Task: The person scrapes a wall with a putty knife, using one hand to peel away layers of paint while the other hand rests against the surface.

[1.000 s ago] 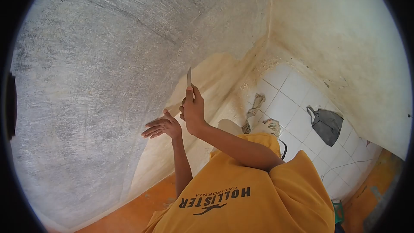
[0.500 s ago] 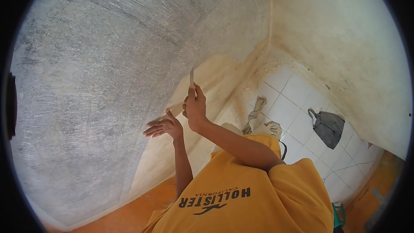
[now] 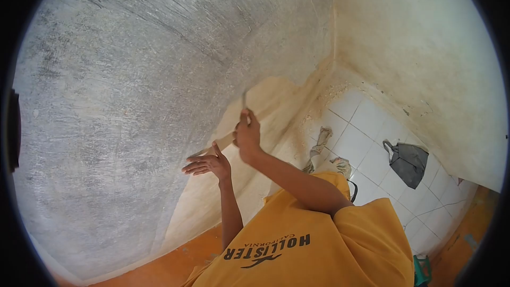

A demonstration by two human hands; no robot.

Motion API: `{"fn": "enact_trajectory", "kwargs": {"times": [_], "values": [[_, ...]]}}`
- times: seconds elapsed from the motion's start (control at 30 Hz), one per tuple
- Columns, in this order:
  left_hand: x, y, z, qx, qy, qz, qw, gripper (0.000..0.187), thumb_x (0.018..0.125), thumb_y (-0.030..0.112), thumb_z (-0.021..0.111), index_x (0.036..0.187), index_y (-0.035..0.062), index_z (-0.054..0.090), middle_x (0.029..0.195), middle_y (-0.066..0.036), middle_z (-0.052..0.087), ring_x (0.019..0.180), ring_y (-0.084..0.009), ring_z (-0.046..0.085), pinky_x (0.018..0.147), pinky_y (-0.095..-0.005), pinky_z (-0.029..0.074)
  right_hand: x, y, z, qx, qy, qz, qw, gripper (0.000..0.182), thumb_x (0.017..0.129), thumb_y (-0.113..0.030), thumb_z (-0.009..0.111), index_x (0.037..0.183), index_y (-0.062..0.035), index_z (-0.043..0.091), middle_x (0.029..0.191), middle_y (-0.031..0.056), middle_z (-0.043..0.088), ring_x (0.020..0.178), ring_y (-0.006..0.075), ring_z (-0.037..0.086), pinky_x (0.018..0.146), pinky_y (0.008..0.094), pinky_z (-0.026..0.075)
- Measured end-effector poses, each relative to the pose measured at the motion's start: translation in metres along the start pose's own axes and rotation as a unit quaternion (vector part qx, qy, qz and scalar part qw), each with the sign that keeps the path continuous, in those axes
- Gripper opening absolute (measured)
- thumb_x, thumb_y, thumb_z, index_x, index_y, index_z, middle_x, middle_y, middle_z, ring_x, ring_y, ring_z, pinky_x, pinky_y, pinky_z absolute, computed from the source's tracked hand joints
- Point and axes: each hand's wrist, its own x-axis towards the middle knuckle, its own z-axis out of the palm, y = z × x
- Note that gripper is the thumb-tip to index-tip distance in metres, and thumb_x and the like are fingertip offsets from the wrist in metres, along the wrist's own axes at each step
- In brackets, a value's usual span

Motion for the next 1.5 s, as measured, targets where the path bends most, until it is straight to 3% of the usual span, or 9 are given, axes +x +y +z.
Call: {"fn": "enact_trajectory", "kwargs": {"times": [0.17,0.27,0.37,0.5,0.8,0.9,0.97,1.03,1.5], "values": [[-0.001,0.006,-0.008,-0.033,-0.020,-0.022,0.999,0.118,0.099,0.067,0.048,0.153,-0.0045,-0.028,0.145,-0.047,-0.040,0.140,-0.0593,-0.036,0.111,-0.0746,-0.011,-0.015,-0.006,0.004,-0.024,0.019,0.040,0.999,0.024,0.109,-0.039,0.048,0.119,-0.0175,0.052,0.068,-0.0038,0.037,0.049,0.0062,0.028,0.042,0.0230,0.022],[-0.003,-0.005,0.008,-0.003,-0.007,-0.006,1.000,0.116,0.100,0.066,0.047,0.152,-0.0054,-0.028,0.144,-0.047,-0.040,0.139,-0.0600,-0.036,0.111,-0.0747,-0.011,-0.013,-0.007,-0.003,0.002,-0.041,0.042,0.998,0.023,0.109,-0.038,0.048,0.119,-0.0176,0.051,0.067,-0.0050,0.036,0.049,0.0052,0.028,0.041,0.0229,0.021],[-0.004,-0.004,0.005,0.009,-0.020,-0.008,1.000,0.116,0.098,0.073,0.039,0.152,-0.0046,-0.029,0.146,-0.051,-0.033,0.137,-0.0677,-0.030,0.108,-0.0794,-0.006,-0.010,-0.004,-0.004,0.002,-0.040,0.034,0.999,0.023,0.109,-0.038,0.048,0.119,-0.0176,0.051,0.066,-0.0055,0.035,0.049,0.0049,0.028,0.041,0.0229,0.021],[-0.003,-0.006,0.008,0.030,-0.019,0.000,0.999,0.114,0.101,0.064,0.046,0.151,-0.0099,-0.025,0.142,-0.052,-0.036,0.139,-0.0640,-0.031,0.111,-0.0761,-0.008,-0.021,-0.006,0.001,-0.008,-0.054,0.030,0.998,0.023,0.109,-0.038,0.047,0.118,-0.0177,0.051,0.065,-0.0057,0.034,0.049,0.0048,0.028,0.042,0.0228,0.021],[-0.004,-0.009,0.015,0.051,0.014,0.008,0.999,0.117,0.098,0.073,0.041,0.152,-0.0053,-0.028,0.144,-0.054,-0.029,0.136,-0.0712,-0.026,0.108,-0.0813,-0.001,-0.022,-0.001,0.006,-0.002,-0.030,0.023,0.999,0.023,0.109,-0.039,0.047,0.117,-0.0177,0.052,0.066,-0.0047,0.036,0.052,0.0064,0.030,0.044,0.0233,0.025],[-0.003,-0.007,0.012,0.055,0.017,0.021,0.998,0.115,0.100,0.069,0.042,0.152,-0.0052,-0.028,0.143,-0.055,-0.030,0.136,-0.0713,-0.026,0.108,-0.0816,-0.001,0.038,-0.004,-0.026,0.040,-0.019,-0.016,0.999,0.021,0.109,-0.037,0.047,0.116,-0.0179,0.052,0.068,-0.0045,0.038,0.052,0.0071,0.032,0.044,0.0236,0.025],[-0.004,-0.008,0.020,0.053,0.022,0.019,0.998,0.112,0.101,0.067,0.040,0.152,-0.0066,-0.026,0.143,-0.053,-0.032,0.137,-0.0690,-0.027,0.108,-0.0805,-0.003,-0.001,0.003,-0.004,0.024,0.006,0.031,0.999,0.018,0.110,-0.036,0.046,0.112,-0.0179,0.050,0.069,-0.0045,0.039,0.052,0.0062,0.033,0.044,0.0226,0.025],[-0.004,-0.010,0.016,0.055,0.023,0.024,0.998,0.110,0.102,0.067,0.039,0.152,-0.0071,-0.025,0.144,-0.053,-0.033,0.138,-0.0676,-0.028,0.109,-0.0801,-0.004,-0.023,0.000,-0.001,0.022,-0.070,0.050,0.996,0.019,0.110,-0.036,0.046,0.114,-0.0177,0.051,0.067,-0.0049,0.037,0.050,0.0053,0.031,0.042,0.0221,0.024],[-0.007,-0.012,0.020,0.019,0.014,0.025,0.999,0.107,0.103,0.065,0.039,0.154,-0.0003,-0.029,0.143,-0.054,-0.032,0.135,-0.0704,-0.030,0.107,-0.0800,-0.009,-0.023,0.008,-0.008,-0.031,-0.060,0.020,0.998,0.030,0.108,-0.042,0.050,0.129,-0.0199,0.054,0.066,-0.0065,0.036,0.049,0.0036,0.029,0.040,0.0218,0.022]]}}
